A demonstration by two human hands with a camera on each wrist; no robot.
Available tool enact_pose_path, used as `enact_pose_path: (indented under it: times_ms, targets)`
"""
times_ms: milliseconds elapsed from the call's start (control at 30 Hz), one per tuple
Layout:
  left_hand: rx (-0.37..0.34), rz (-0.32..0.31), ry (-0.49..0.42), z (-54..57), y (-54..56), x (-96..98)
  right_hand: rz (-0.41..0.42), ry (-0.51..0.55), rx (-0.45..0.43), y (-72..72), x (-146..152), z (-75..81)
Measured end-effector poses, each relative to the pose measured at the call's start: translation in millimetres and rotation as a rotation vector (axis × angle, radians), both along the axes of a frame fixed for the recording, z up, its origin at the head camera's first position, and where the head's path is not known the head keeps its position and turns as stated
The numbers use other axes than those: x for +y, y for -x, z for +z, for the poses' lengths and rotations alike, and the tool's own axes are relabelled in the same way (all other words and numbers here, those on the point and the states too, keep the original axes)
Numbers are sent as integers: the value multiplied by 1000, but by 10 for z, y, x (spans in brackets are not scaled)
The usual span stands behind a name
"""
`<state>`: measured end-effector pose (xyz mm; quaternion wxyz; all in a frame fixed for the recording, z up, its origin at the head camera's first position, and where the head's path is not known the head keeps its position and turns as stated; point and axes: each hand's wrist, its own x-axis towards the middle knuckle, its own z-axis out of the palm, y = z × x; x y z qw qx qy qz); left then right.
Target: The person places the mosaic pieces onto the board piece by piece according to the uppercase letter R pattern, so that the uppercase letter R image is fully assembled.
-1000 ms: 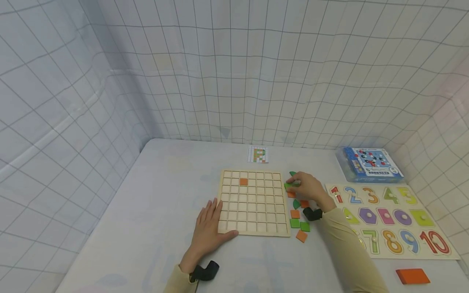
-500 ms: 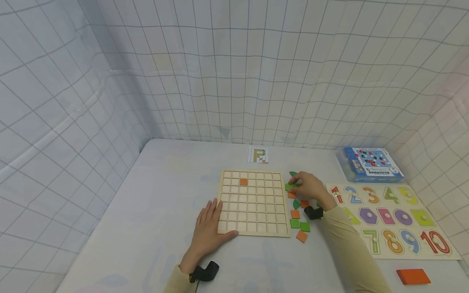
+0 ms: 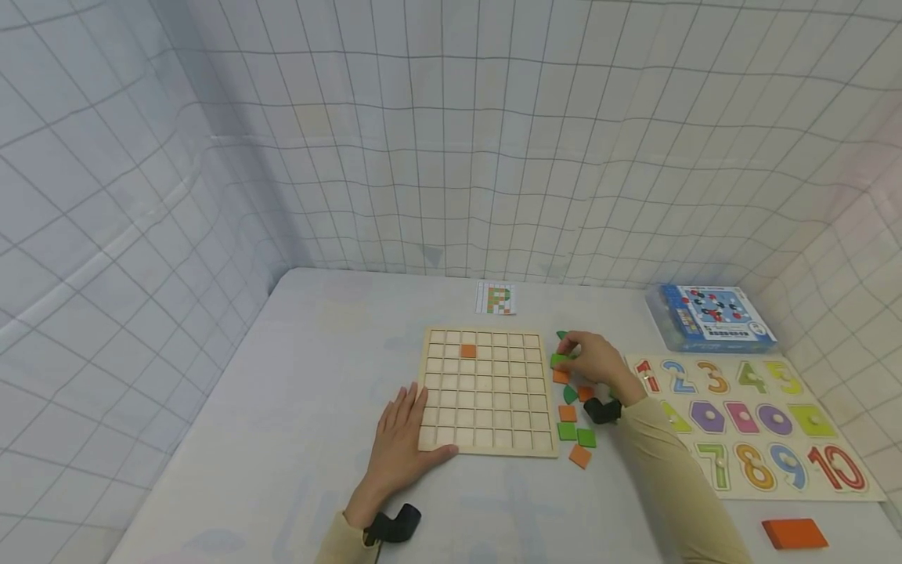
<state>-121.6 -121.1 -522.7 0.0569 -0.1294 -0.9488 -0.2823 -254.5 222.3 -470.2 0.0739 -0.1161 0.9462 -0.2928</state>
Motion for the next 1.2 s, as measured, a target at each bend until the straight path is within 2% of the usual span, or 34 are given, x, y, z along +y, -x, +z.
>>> enact_pose_path:
  times_ms: [333, 567, 667, 800, 1000, 1200]
  targets:
    - [23, 3, -5, -7, -4, -1, 23, 40, 84, -44, 20, -41]
    - [-14, 1, -7, 2, -4, 1, 24, 80, 109, -85, -2, -13]
    - [-12, 0, -12, 10, -8, 1, 17, 85, 146, -83, -38, -14]
    - [-8, 1, -9, 13, -10, 0, 0, 93, 211, -68, -142, -3]
    - [-3, -2, -8, 15, -8, 2, 39, 172, 288, -66, -385, 35]
    - [-3, -5, -3, 22, -14, 0, 49, 213, 280, -62, -660, 19]
